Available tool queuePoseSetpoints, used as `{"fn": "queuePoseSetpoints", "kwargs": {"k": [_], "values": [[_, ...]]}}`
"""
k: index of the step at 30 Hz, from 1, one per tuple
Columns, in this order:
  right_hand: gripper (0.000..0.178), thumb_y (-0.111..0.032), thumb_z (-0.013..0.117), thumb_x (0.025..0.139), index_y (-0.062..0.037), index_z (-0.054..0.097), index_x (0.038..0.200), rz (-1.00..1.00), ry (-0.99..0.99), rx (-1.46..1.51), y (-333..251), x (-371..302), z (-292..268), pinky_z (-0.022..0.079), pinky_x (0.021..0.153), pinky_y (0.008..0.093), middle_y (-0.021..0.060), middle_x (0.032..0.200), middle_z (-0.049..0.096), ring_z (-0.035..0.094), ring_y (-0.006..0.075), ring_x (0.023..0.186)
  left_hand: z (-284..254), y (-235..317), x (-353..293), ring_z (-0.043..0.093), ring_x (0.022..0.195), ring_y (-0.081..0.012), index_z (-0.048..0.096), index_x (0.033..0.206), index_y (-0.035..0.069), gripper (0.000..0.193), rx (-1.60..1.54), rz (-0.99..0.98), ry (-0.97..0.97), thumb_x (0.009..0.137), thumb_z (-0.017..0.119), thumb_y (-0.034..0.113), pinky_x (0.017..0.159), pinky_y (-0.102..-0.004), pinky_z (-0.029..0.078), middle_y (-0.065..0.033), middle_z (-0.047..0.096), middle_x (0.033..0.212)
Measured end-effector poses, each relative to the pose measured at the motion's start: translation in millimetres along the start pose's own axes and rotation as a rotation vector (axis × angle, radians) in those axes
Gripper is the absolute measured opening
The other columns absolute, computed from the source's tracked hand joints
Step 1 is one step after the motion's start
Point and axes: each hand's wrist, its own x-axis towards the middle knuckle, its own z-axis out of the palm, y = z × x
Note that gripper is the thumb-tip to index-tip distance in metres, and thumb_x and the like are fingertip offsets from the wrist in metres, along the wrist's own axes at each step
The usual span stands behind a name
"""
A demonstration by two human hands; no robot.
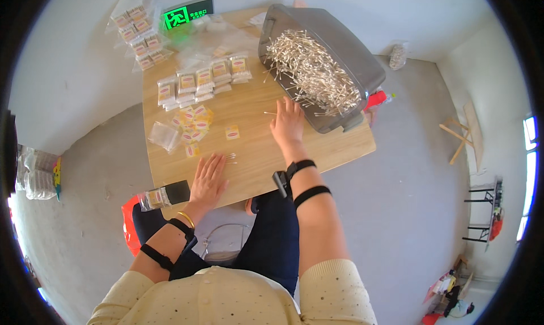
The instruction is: Manually sort and package cotton swabs into small plastic bags.
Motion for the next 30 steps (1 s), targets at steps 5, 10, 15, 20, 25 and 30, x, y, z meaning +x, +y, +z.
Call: {"fn": "queuePoseSetpoints", "kwargs": {"k": [5,10,15,20,25,30], "values": [[0.024,-0.018,0.075,0.083,-0.0094,0.065,0.104,-0.068,-0.339,-0.090,28.9,35.6,1.8,0.044,0.096,0.0434,0.0067,0.114,0.059,0.052,0.0280,0.114,2.1,-4.4,-2.4,0.034,0.150,-0.0281,0.035,0.156,0.003,0.068,-0.028,-0.008,0.015,0.098,0.057,0.032,0.128,-0.0508,0.018,-0.0113,0.045,0.155],[0.009,-0.007,0.070,0.087,-0.0108,0.064,0.091,-0.044,-0.370,0.140,35.2,22.4,7.4,0.045,0.094,0.0445,0.0071,0.097,0.063,0.058,0.0305,0.101,3.8,-4.6,-2.7,0.035,0.150,-0.0278,0.036,0.155,0.004,0.067,-0.053,-0.019,0.013,0.098,0.057,0.031,0.128,-0.0517,0.018,-0.0110,0.045,0.155],[0.006,-0.007,0.070,0.088,-0.0106,0.067,0.092,0.012,-0.267,0.400,16.9,-3.6,-2.0,0.051,0.083,0.0444,0.0083,0.094,0.067,0.062,0.0320,0.097,1.0,-3.1,-3.7,0.035,0.150,-0.0260,0.037,0.155,0.004,0.067,-0.059,-0.001,0.012,0.098,0.056,0.032,0.128,-0.0515,0.017,-0.0098,0.045,0.156],[0.008,-0.005,0.071,0.087,-0.0094,0.067,0.093,0.291,-0.130,0.433,22.2,-32.3,-16.9,0.052,0.076,0.0448,0.0090,0.090,0.068,0.064,0.0334,0.090,1.5,-3.7,-3.7,0.036,0.149,-0.0247,0.039,0.155,0.005,0.067,-0.034,-0.005,0.003,0.096,0.057,0.031,0.128,-0.0512,0.016,-0.0084,0.045,0.156],[0.010,-0.007,0.074,0.086,-0.0095,0.068,0.093,0.286,-0.104,0.510,21.4,-46.1,-19.3,0.052,0.080,0.0450,0.0080,0.091,0.067,0.063,0.0331,0.094,3.0,-3.5,-3.5,0.036,0.149,-0.0246,0.040,0.154,0.005,0.066,-0.043,0.013,0.010,0.096,0.058,0.030,0.128,-0.0515,0.016,-0.0081,0.046,0.156],[0.013,-0.007,0.078,0.083,-0.0096,0.067,0.089,0.230,-0.084,0.402,23.1,-33.1,-21.7,0.050,0.084,0.0450,0.0080,0.094,0.064,0.060,0.0334,0.100,3.1,-5.5,-5.4,0.036,0.149,-0.0251,0.040,0.154,0.006,0.065,-0.039,0.003,0.001,0.096,0.057,0.030,0.128,-0.0517,0.016,-0.0082,0.046,0.155]]}}
